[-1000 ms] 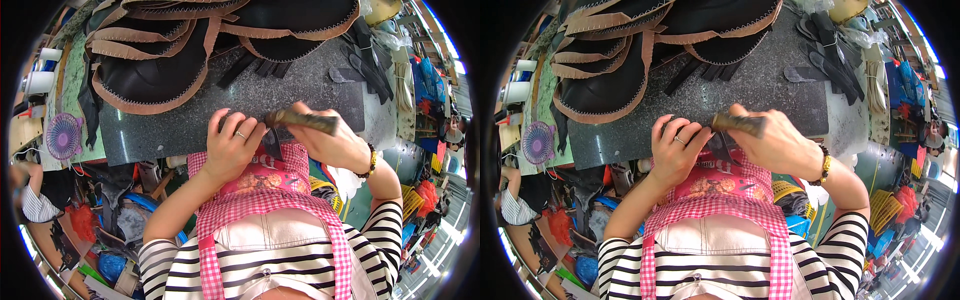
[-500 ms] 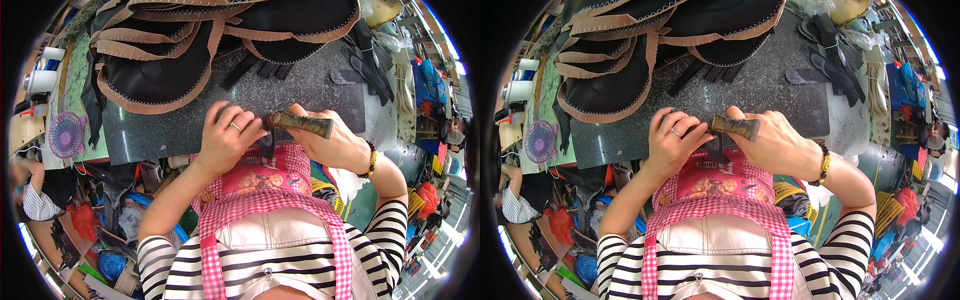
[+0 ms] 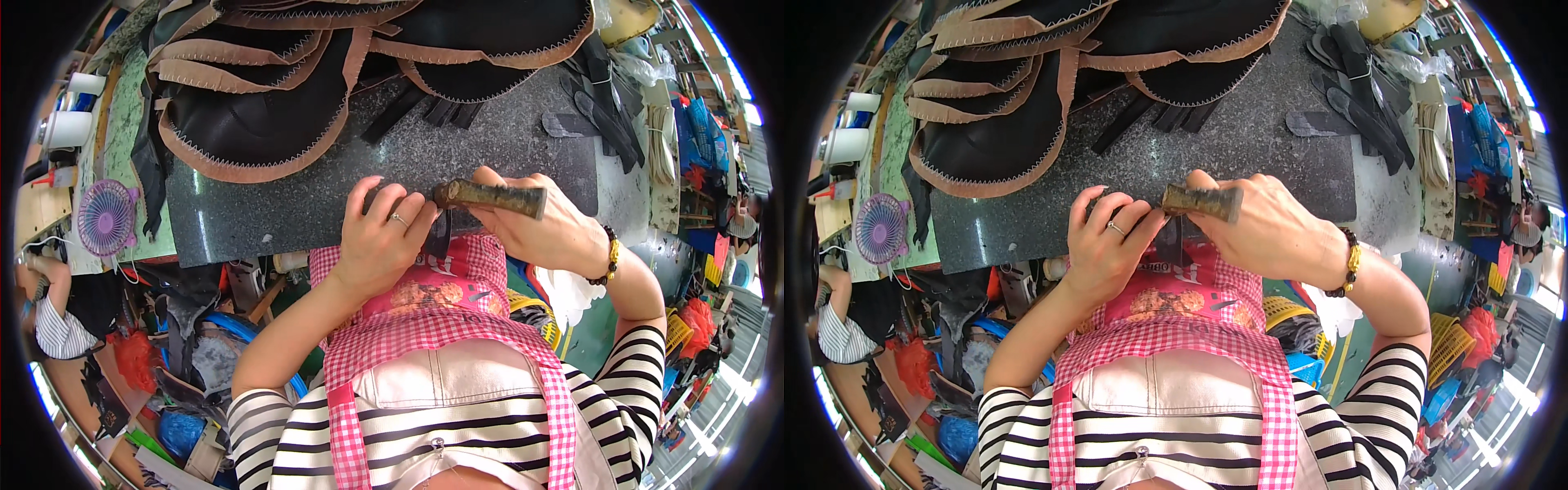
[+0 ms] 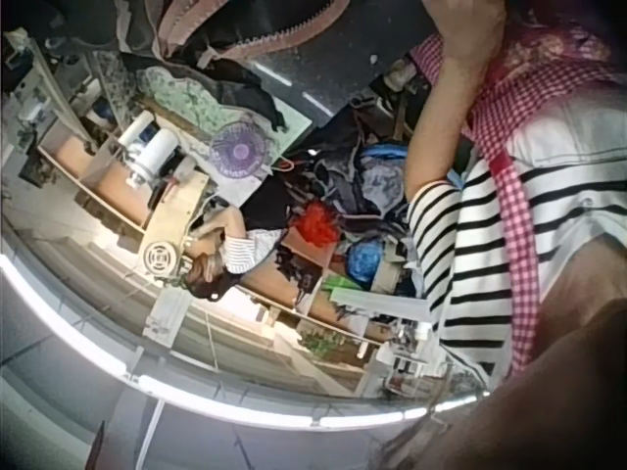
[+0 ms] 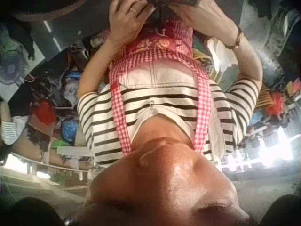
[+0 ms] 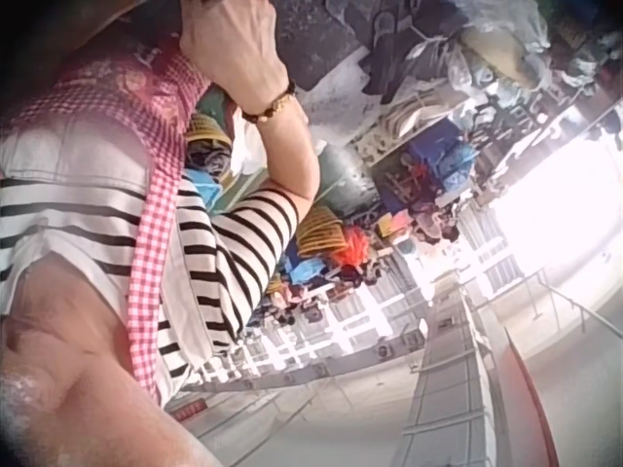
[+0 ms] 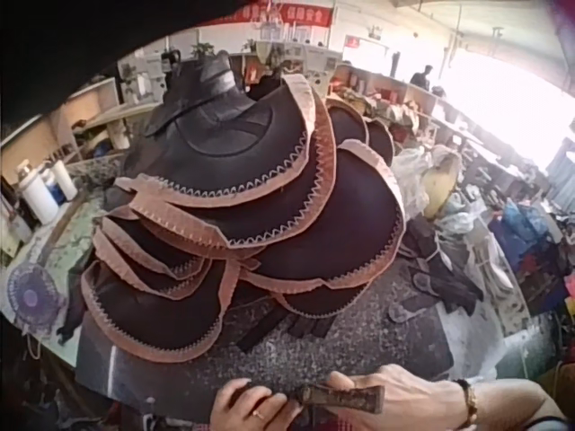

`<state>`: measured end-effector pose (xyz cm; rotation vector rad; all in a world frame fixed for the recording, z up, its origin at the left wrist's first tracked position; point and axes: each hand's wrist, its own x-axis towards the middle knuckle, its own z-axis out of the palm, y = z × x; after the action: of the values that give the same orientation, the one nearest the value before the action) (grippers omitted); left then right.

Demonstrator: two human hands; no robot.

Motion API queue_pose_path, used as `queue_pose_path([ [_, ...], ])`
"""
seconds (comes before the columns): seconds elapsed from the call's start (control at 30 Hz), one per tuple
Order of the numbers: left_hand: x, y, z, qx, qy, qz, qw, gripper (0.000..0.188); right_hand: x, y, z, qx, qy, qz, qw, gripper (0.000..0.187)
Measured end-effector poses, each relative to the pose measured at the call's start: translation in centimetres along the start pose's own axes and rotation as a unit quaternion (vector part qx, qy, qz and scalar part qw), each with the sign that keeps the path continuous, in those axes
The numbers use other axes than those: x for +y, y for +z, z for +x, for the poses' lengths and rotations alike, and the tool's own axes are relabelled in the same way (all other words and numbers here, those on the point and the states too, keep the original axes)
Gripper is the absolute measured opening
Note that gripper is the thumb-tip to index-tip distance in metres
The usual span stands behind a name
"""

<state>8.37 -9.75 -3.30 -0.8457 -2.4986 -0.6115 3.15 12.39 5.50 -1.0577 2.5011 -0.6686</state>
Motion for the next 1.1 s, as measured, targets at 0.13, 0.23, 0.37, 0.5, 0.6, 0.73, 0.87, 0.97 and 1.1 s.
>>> queue_pose_path([
  [0.13, -0.5, -0.2, 0.2, -0.013, 0.013, -0.011, 1.0, 0.024, 0.2, -0.1, 0.2, -0.011, 0.003, -0.009, 1.0, 0.017],
  [0.23, -1.0, 0.5, -0.2, 0.026, 0.006, -0.01, 1.0, 0.026, -0.1, 0.0, 0.2, -0.028, 0.008, -0.035, 0.999, 0.018],
  [0.37, 0.8, 0.6, -1.0, 0.047, -0.077, -0.053, 0.995, 0.027, 0.0, 0.2, 0.2, -0.007, 0.005, -0.027, 1.0, 0.018],
  [0.5, 2.3, 0.7, -1.1, 0.037, -0.08, 0.007, 0.996, 0.026, 0.0, 0.0, 0.0, -0.002, 0.016, 0.007, 1.0, 0.018],
  [0.6, 2.8, 0.1, -0.6, -0.002, -0.075, 0.033, 0.997, 0.025, 0.2, -0.4, 0.2, 0.009, 0.015, 0.006, 1.0, 0.021],
  [0.73, 2.8, -0.1, -0.3, -0.008, -0.076, 0.019, 0.997, 0.024, -0.8, -0.3, 0.2, -0.018, 0.018, 0.0, 1.0, 0.028],
  [0.87, 2.1, 0.3, -0.4, 0.004, -0.107, -0.056, 0.993, 0.024, -0.9, -0.5, 0.0, 0.018, -0.001, 0.001, 1.0, 0.03],
  [0.97, 1.2, 0.9, 0.6, 0.014, -0.075, -0.082, 0.994, 0.022, -0.7, -0.6, -0.5, 0.01, -0.002, -0.01, 1.0, 0.031],
  [1.1, -1.2, 3.0, 5.2, -0.016, 0.054, -0.105, 0.993, 0.014, 2.0, -1.5, -1.6, 0.102, 0.051, -0.03, 0.993, 0.012],
])
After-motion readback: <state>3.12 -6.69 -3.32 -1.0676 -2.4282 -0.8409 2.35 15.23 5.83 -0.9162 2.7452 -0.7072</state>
